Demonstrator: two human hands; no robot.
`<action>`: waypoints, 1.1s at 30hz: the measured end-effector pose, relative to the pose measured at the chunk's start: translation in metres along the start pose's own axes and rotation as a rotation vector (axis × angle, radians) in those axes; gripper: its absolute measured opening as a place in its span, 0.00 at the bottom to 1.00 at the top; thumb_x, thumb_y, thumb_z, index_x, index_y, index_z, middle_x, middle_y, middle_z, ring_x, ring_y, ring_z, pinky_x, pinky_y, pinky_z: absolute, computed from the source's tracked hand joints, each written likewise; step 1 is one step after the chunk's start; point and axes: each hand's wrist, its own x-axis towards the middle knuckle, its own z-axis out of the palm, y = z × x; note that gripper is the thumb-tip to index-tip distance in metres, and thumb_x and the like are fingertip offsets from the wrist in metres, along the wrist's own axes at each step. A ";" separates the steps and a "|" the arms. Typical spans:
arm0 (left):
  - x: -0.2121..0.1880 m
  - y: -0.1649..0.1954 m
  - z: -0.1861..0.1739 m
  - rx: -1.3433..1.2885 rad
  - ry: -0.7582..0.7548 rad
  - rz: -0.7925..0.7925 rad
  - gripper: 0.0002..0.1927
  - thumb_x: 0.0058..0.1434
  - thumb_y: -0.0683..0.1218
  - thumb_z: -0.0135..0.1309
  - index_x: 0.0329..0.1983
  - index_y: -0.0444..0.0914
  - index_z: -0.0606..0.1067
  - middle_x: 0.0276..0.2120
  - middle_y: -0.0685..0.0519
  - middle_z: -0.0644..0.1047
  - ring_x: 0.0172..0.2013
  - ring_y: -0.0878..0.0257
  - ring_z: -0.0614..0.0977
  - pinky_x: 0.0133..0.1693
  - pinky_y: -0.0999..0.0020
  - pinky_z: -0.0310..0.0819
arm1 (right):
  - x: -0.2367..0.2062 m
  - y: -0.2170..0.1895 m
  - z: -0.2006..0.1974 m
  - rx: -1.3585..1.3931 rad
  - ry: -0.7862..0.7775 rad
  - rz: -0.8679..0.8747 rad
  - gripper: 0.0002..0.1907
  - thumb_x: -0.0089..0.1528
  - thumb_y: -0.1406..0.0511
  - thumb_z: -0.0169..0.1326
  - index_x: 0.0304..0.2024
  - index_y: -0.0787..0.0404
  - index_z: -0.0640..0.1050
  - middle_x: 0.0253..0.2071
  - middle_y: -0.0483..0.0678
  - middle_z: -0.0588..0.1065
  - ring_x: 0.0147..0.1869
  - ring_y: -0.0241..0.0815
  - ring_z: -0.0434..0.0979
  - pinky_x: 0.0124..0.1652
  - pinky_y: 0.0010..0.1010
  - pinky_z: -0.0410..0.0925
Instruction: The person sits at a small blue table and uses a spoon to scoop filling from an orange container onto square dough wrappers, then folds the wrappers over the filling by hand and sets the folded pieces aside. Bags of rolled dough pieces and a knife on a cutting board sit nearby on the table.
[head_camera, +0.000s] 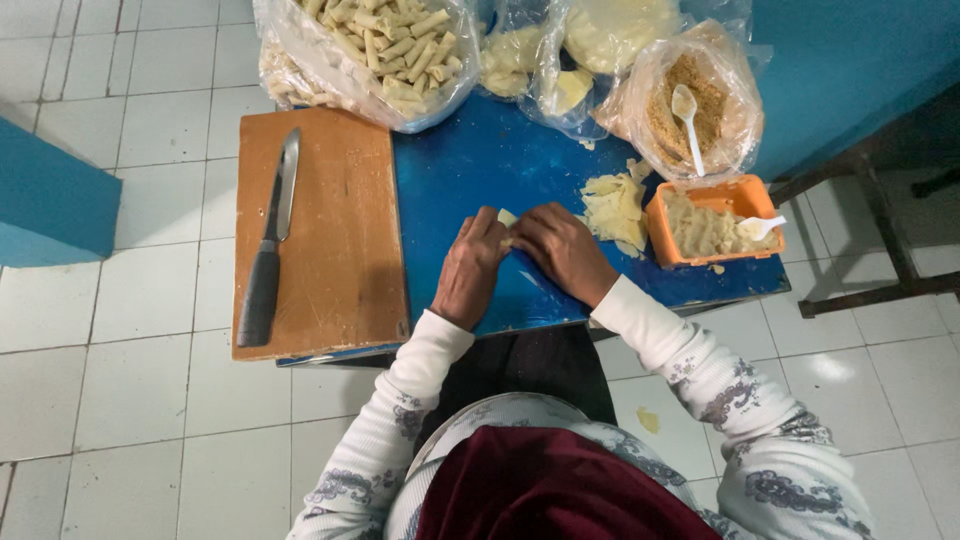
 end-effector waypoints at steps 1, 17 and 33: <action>0.000 0.000 -0.001 0.001 -0.022 -0.020 0.06 0.58 0.37 0.52 0.38 0.29 0.73 0.42 0.41 0.72 0.43 0.45 0.76 0.43 0.54 0.73 | 0.000 0.001 0.001 -0.010 -0.011 0.002 0.07 0.64 0.68 0.58 0.42 0.65 0.79 0.43 0.53 0.76 0.48 0.54 0.75 0.48 0.42 0.70; 0.014 -0.015 -0.002 -0.147 -0.035 -0.109 0.05 0.58 0.40 0.53 0.37 0.33 0.74 0.39 0.45 0.74 0.42 0.44 0.77 0.43 0.54 0.71 | 0.005 0.008 -0.002 -0.023 -0.030 -0.083 0.07 0.63 0.66 0.60 0.42 0.63 0.80 0.42 0.52 0.77 0.46 0.53 0.76 0.47 0.41 0.70; 0.033 -0.014 0.003 -0.061 0.020 -0.200 0.05 0.52 0.35 0.60 0.29 0.33 0.75 0.42 0.41 0.70 0.44 0.42 0.73 0.46 0.51 0.69 | 0.012 0.017 -0.003 0.096 -0.048 -0.037 0.11 0.64 0.62 0.60 0.44 0.63 0.80 0.41 0.52 0.77 0.45 0.54 0.76 0.45 0.42 0.70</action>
